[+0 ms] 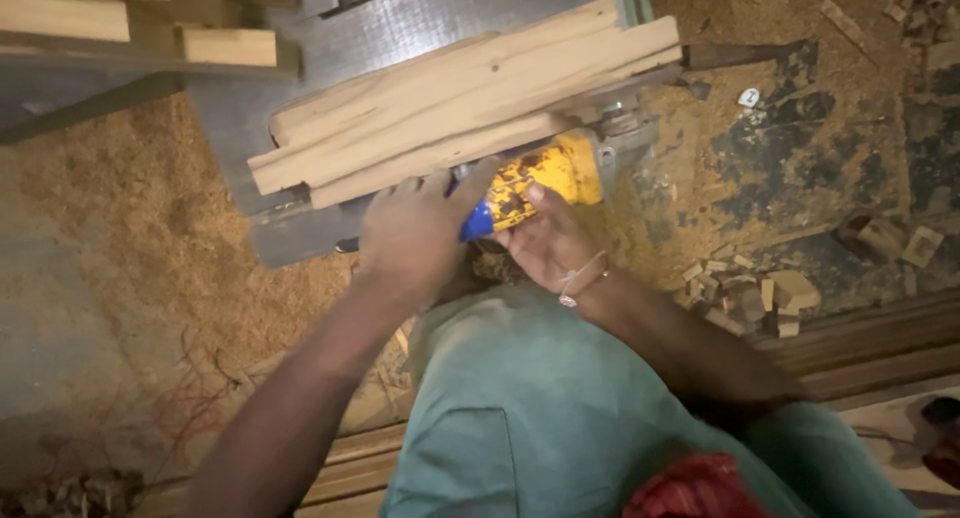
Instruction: The person uses an angle grinder to sand several wood planks on a table and on the workshop floor.
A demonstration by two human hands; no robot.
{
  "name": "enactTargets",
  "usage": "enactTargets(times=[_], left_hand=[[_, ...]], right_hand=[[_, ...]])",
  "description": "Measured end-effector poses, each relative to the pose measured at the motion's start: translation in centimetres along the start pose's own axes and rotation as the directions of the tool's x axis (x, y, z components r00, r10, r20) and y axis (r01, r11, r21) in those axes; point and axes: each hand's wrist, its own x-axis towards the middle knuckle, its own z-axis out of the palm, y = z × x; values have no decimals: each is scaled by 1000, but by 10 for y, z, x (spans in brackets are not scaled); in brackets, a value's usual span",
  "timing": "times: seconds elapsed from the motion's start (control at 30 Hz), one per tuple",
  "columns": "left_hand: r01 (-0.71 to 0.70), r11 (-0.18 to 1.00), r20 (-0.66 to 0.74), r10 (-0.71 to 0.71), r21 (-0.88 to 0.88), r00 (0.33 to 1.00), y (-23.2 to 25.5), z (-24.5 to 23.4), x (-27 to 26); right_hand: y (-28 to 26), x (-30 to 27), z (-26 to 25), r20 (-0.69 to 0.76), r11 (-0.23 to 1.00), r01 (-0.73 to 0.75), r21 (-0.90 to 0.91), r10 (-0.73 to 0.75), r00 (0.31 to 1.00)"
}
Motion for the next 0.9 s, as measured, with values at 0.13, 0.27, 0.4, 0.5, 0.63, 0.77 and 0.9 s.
enactTargets(times=[0.13, 0.27, 0.4, 0.5, 0.63, 0.77, 0.9], left_hand=[[37, 998, 72, -40, 41, 997, -16, -13, -19], [36, 990, 132, -54, 135, 990, -39, -27, -35], [13, 990, 175, -37, 140, 984, -76, -38, -52], [31, 991, 142, -50, 131, 989, -102, -37, -76], [0, 987, 105, -17, 163, 994, -136, -42, -94], [97, 979, 188, -131, 181, 973, -156, -52, -117], [178, 960, 292, -238, 217, 926, -162, -67, -135]], right_hand=[[29, 6, 14, -10, 998, -9, 62, 9, 1000], [68, 13, 25, -8, 994, 9, 111, -9, 1000], [110, 31, 35, -54, 992, 17, 124, -11, 999], [144, 33, 40, -22, 982, -5, 190, 9, 1000], [177, 47, 57, 2, 980, -33, 196, 33, 999], [208, 55, 74, -23, 985, -44, 166, 48, 999], [229, 56, 91, 128, 978, -113, 177, 91, 988]])
